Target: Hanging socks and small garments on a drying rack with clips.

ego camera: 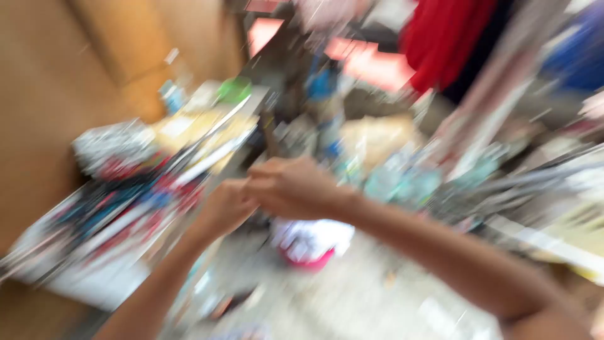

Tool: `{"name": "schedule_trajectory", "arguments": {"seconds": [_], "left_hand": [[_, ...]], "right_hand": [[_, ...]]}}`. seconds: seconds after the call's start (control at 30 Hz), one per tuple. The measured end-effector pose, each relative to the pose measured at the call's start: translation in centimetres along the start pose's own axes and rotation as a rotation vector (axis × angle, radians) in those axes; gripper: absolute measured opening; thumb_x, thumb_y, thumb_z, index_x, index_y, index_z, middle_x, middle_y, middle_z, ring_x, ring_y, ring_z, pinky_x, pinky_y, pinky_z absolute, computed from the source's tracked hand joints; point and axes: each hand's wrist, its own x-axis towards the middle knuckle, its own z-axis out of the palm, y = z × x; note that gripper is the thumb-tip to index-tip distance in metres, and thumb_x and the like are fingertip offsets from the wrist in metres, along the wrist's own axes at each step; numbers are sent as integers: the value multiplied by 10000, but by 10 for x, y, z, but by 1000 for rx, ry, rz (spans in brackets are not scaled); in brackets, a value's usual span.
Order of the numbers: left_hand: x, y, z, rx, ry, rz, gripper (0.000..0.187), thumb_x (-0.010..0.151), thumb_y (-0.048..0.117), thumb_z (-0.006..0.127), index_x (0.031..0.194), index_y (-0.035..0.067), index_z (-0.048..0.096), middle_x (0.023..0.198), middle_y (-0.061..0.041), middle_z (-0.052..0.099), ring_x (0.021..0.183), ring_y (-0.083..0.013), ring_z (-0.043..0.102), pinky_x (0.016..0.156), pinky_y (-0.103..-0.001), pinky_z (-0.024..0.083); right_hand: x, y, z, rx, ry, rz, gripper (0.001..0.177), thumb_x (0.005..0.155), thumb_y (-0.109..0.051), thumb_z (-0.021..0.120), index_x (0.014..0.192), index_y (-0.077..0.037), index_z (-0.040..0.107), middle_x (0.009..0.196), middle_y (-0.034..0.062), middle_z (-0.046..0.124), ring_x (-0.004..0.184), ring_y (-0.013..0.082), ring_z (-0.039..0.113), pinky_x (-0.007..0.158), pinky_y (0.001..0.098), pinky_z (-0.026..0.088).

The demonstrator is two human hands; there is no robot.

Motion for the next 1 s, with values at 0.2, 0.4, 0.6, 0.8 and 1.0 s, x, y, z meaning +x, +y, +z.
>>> {"name": "schedule_trajectory", "arguments": {"seconds": [0.2,0.4,0.6,0.8,1.0], "left_hand": [[-192,-49,-48,-211,-241,-603,222,937,216,650,1099,98,745,800,-55,782,625,-118,693,578,-300,564],[-353,-114,-26,-325,-182,-942,230,967,210,639,1146,123,754,887,-1,765,679,-91,663,572,-285,533],[-487,-142,67,-371,12,-945,227,934,141,705,1150,89,752,1010,-5,779,826,-84,693,715,-256,573],[-613,-182,164,-352,82,-992,236,895,109,725,1126,66,755,1029,-41,758,907,-116,708,818,-291,574],[-740,-253,274,-466,164,-1273,264,880,95,678,1130,56,755,910,-48,752,777,-134,668,708,-301,553]], "right_hand": [[30,-102,130,235,-277,-42,73,906,-189,651,927,-143,704,926,28,697,881,276,699,607,432,550],[12,-158,268,373,-611,24,169,930,-241,623,858,-125,721,919,61,719,895,310,699,671,471,550],[-53,-199,412,653,-891,272,151,869,-212,636,935,-174,768,918,97,750,898,326,709,765,471,552],[-201,-244,623,786,-1012,232,169,850,-123,633,945,-83,767,949,176,758,953,347,725,838,445,576],[-351,-312,804,564,-1155,245,173,774,-125,694,926,-81,764,938,138,750,965,356,718,835,449,585]]}}
